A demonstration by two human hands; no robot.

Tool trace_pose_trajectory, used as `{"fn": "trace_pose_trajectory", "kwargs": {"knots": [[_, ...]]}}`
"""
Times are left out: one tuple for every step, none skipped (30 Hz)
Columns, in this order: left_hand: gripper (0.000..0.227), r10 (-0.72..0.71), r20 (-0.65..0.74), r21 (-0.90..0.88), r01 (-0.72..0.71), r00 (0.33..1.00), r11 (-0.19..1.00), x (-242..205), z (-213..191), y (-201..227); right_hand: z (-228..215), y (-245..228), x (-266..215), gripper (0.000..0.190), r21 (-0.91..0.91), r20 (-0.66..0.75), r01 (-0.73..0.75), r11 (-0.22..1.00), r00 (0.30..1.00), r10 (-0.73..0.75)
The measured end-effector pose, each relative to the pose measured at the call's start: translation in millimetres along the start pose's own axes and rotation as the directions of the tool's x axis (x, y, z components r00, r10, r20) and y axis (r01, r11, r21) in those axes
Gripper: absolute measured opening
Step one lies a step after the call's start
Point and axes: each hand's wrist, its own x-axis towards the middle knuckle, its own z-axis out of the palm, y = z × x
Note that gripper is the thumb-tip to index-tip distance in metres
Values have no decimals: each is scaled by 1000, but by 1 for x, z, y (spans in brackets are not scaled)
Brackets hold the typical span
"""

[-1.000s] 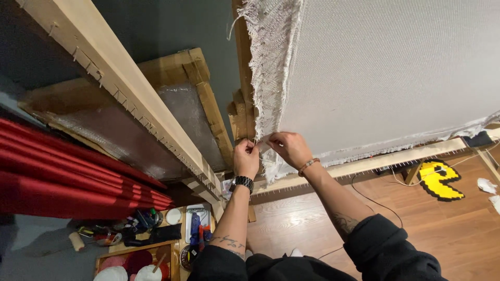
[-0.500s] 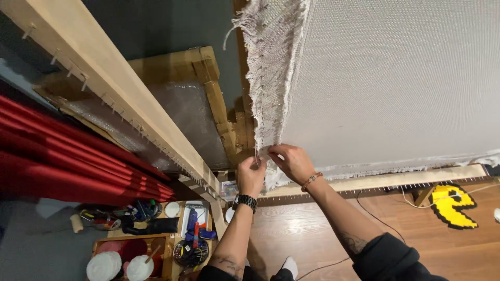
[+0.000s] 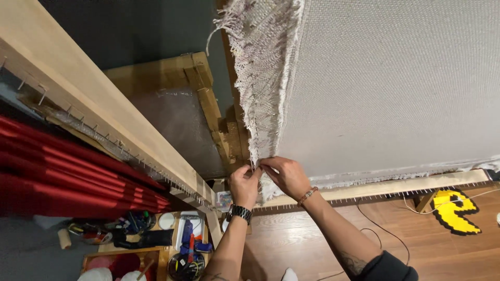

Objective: Stretching and securing a canvas fabric onto a wooden frame with pins

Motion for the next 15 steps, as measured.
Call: {"fn": "trace_pose_trajectory", "kwargs": {"knots": [[27, 5, 3, -1, -5, 1000, 1000, 0, -4, 2, 0, 0, 0, 18, -3, -5, -1, 1000, 1000, 1], [24, 28, 5, 1, -28, 1000, 1000, 1, -8, 4, 2, 1, 1, 18, -8, -10, 0, 1000, 1000, 0], [22, 52, 7, 2, -52, 999, 999, 1, -12, 4, 4, 2, 1, 17, -14, -15, 0, 1000, 1000, 0], [22, 58, 8, 1, -58, 998, 998, 3, -12, 4, 3, 2, 2, 17, -16, -22, 1, 1000, 1000, -1], [19, 102, 2, -3, -102, 995, 995, 3, -12, 3, 4, 2, 1, 17, 17, -27, 16, 1000, 1000, -15], [17, 151, -6, -8, -151, 989, 989, 6, -12, 2, 5, 3, 2, 17, 49, -36, 35, 998, 999, -33], [17, 162, -7, -8, -162, 987, 987, 4, -13, 2, 7, 4, -1, 17, 47, -46, 40, 998, 998, -38], [14, 173, 16, -30, -173, 985, 985, 3, -15, 3, 10, 6, -1, 18, 55, -56, 38, 998, 998, -35], [11, 185, 39, -51, -183, 982, 982, 3, -17, 4, 14, 7, -2, 18, 63, -65, 37, 997, 997, -33], [11, 199, 32, -53, -197, 980, 979, 8, -18, -1, 16, 8, -1, 18, 60, -76, 48, 997, 996, -44], [9, 228, 45, -82, -223, 973, 971, 12, -19, -5, 18, 10, -2, 18, 55, -90, 57, 997, 995, -52], [8, 256, 57, -115, -248, 965, 962, 15, -18, -11, 19, 13, -4, 17, 47, -102, 68, 997, 993, -62], [8, 268, 49, -120, -261, 962, 958, 19, -13, -20, 21, 14, -4, 17, 41, -110, 80, 996, 991, -75], [8, 287, 54, -148, -276, 956, 950, 23, -8, -29, 23, 16, -4, 17, 41, -113, 109, 993, 988, -104], [8, 306, 59, -176, -292, 950, 940, 26, -3, -38, 24, 18, -5, 18, 41, -116, 138, 990, 984, -133]]}}
